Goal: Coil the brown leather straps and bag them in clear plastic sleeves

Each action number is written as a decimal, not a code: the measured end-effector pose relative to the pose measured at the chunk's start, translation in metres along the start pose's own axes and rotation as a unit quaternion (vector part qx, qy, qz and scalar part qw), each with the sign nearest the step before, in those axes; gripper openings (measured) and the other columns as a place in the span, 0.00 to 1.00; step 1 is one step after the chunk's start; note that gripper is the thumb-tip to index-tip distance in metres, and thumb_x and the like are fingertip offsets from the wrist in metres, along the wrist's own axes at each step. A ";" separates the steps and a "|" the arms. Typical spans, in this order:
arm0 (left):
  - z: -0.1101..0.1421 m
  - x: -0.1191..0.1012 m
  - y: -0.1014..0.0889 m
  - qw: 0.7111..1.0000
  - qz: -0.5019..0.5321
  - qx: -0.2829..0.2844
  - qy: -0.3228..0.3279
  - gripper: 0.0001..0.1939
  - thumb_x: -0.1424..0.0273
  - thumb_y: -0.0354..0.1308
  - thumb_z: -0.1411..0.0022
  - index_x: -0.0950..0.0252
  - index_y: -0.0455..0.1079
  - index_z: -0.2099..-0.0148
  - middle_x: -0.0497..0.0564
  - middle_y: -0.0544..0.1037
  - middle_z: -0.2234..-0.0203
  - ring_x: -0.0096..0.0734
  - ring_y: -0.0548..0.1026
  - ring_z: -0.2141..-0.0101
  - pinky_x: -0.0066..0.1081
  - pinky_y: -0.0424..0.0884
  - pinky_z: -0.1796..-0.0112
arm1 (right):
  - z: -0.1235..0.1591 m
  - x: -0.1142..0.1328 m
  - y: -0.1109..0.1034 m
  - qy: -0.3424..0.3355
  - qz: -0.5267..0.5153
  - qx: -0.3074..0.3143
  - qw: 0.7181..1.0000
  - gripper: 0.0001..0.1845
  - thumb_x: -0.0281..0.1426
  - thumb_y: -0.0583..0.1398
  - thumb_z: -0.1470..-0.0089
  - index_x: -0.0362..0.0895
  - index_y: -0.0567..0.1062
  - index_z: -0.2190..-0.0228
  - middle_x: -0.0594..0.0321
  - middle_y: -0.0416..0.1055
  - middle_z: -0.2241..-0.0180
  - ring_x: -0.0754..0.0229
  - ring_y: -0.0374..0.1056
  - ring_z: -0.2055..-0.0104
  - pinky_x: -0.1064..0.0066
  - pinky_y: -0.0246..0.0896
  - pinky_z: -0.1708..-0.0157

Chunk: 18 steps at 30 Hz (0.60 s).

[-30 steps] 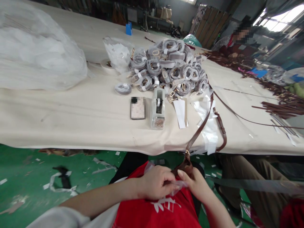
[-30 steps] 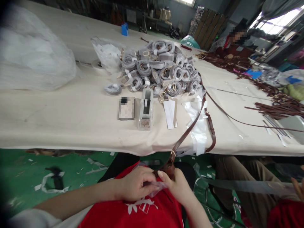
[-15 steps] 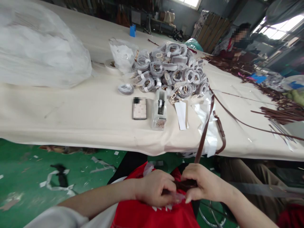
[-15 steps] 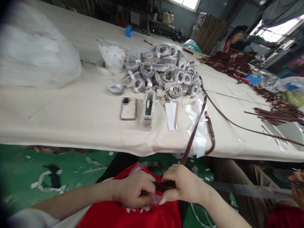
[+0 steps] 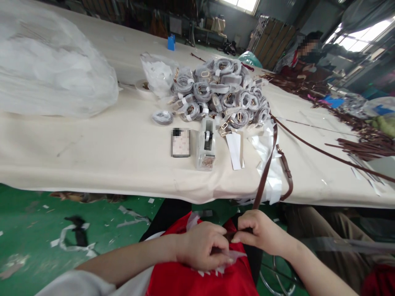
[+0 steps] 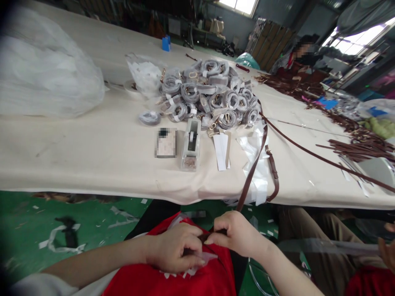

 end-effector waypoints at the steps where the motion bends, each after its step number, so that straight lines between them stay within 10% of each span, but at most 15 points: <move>1: 0.000 0.000 0.001 1.000 -0.008 0.003 -0.006 0.16 0.62 0.60 0.37 0.64 0.68 0.75 0.44 0.63 0.81 0.24 0.62 0.78 0.28 0.54 0.77 | 0.000 0.001 0.001 0.005 0.032 -0.016 0.999 0.24 0.45 0.61 0.41 0.43 0.70 0.82 0.68 0.64 0.83 0.64 0.60 0.77 0.71 0.48 0.74; 9: 0.001 0.001 0.000 0.999 -0.034 0.000 -0.014 0.17 0.61 0.59 0.37 0.65 0.68 0.75 0.45 0.64 0.81 0.24 0.63 0.78 0.28 0.53 0.77 | 0.011 0.011 -0.023 0.023 -0.033 0.070 0.997 0.12 0.36 0.58 0.39 0.44 0.78 0.68 0.64 0.74 0.74 0.61 0.66 0.73 0.73 0.52 0.73; 18: -0.001 -0.001 0.002 0.998 -0.057 0.014 -0.037 0.17 0.61 0.59 0.38 0.64 0.66 0.76 0.44 0.62 0.80 0.25 0.62 0.78 0.29 0.53 0.77 | 0.007 -0.002 -0.015 0.067 0.021 0.014 0.997 0.19 0.39 0.62 0.42 0.43 0.76 0.81 0.70 0.65 0.84 0.66 0.57 0.80 0.72 0.44 0.79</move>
Point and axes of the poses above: each hand's wrist, its own z-axis away from the middle knuckle, its own y-axis out of the palm, x = y × z, the point moved 3 cm from there along -z, towards the middle knuckle
